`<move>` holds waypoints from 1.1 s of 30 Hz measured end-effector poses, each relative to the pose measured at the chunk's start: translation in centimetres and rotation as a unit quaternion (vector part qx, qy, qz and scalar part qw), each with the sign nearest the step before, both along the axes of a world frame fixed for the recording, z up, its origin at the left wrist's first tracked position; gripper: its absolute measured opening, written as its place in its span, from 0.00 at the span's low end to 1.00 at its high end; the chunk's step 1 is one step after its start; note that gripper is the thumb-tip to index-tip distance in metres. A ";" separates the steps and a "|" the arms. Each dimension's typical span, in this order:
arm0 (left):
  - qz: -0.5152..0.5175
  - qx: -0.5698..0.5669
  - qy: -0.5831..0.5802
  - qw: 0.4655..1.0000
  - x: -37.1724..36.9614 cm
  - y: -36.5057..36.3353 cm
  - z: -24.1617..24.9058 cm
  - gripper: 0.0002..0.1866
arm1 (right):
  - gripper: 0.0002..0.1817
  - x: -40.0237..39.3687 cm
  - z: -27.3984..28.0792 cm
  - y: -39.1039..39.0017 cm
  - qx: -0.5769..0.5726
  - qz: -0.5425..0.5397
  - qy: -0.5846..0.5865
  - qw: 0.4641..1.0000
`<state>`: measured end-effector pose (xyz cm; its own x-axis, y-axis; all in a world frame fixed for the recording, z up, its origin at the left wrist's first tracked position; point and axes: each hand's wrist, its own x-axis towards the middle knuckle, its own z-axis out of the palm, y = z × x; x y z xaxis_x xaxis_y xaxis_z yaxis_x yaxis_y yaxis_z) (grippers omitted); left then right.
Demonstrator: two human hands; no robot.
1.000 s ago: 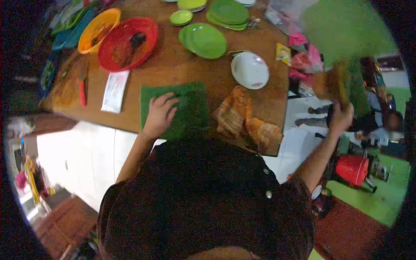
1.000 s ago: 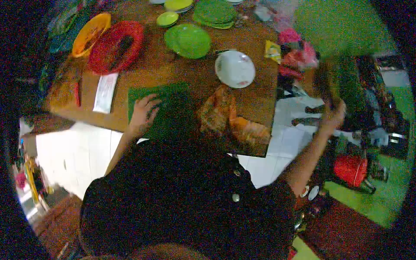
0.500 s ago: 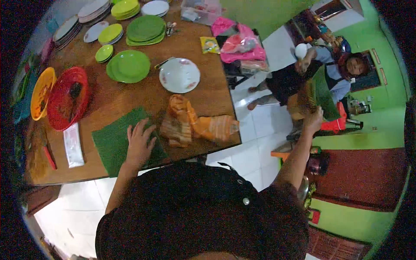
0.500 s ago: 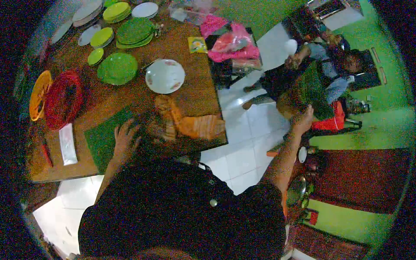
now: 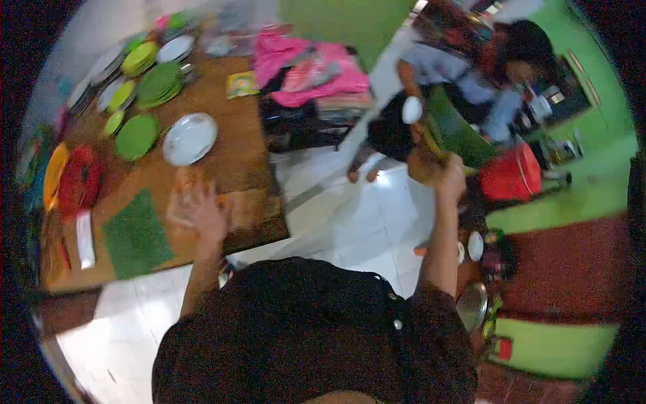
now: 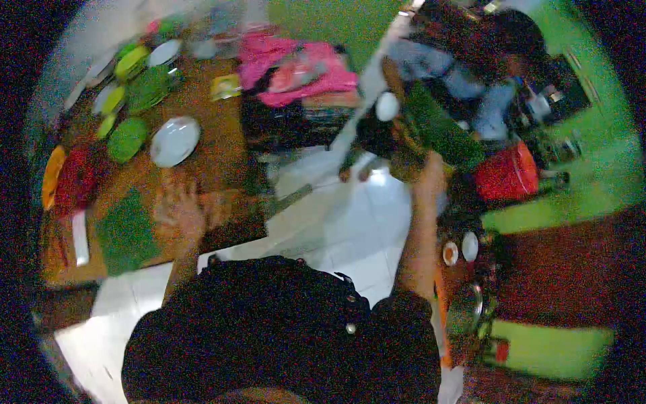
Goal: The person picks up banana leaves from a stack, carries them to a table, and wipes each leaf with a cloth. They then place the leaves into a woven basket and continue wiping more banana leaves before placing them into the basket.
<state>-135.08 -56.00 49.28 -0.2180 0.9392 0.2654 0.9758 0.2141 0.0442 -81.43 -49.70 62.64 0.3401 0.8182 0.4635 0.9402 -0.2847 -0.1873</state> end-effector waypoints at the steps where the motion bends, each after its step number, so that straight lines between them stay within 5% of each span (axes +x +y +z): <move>1: -0.028 0.029 0.018 0.999 -0.6 0.0 -0.9 0.33 | 0.19 3.2 -2.2 0.4 0.138 0.117 -0.088 0.980; 3: -0.017 0.029 0.034 0.999 -0.8 0.2 -1.5 0.31 | 0.21 4.9 -1.2 1.0 -0.043 -0.024 -0.065 0.997; 7: -0.010 -0.010 0.052 0.999 -1.2 0.2 -1.6 0.27 | 0.30 7.4 0.3 1.3 -0.034 0.016 0.034 0.999; 11: -0.009 0.048 0.031 0.998 -0.5 0.3 -1.4 0.28 | 0.25 7.2 -1.8 0.5 0.097 0.062 0.085 0.990; 15: 0.033 -0.042 0.061 0.997 0.5 0.3 2.1 0.30 | 0.25 6.8 -6.6 -0.3 0.170 0.056 0.100 0.979; 17: 0.064 -0.184 0.081 0.977 0.6 1.3 5.0 0.31 | 0.24 8.0 -8.9 -0.7 0.059 0.039 0.177 0.982; 21: 0.065 -0.075 0.060 0.993 3.1 7.2 7.0 0.27 | 0.25 16.9 -13.6 -1.5 -0.112 0.034 0.112 0.987; 22: 0.094 -0.164 -0.035 0.981 4.6 12.4 7.5 0.23 | 0.25 20.8 -17.3 -1.9 -0.141 0.027 0.084 0.986; 23: -0.019 0.029 -0.003 0.999 8.4 15.6 8.4 0.18 | 0.25 24.1 -19.9 -3.0 -0.230 0.000 0.103 0.968; 24: -0.121 0.222 0.031 0.967 13.2 17.8 9.7 0.14 | 0.27 31.5 -29.5 -5.1 -0.308 0.001 0.065 0.949; 26: -0.121 0.058 -0.202 0.970 22.9 22.8 14.7 0.10 | 0.26 35.9 -32.7 -9.1 -0.432 -0.012 0.121 0.894; 27: -0.164 -0.024 -0.112 0.980 25.8 26.4 12.0 0.10 | 0.26 36.7 -33.2 -11.1 -0.472 -0.038 0.175 0.863; 30: -0.322 -0.064 -0.183 0.927 38.4 32.2 7.8 0.08 | 0.25 36.9 -31.9 -12.5 -0.499 -0.116 0.286 0.810; 31: -0.532 0.022 -0.079 0.843 41.6 34.3 6.5 0.08 | 0.24 37.3 -31.7 -12.4 -0.496 -0.136 0.309 0.800; 32: -0.538 -0.055 -0.189 0.820 45.8 35.1 5.4 0.09 | 0.24 37.9 -31.9 -11.3 -0.486 -0.146 0.320 0.800; 33: -0.595 -0.088 -0.155 0.784 49.7 35.9 5.3 0.09 | 0.23 37.9 -30.9 -11.1 -0.480 -0.165 0.343 0.790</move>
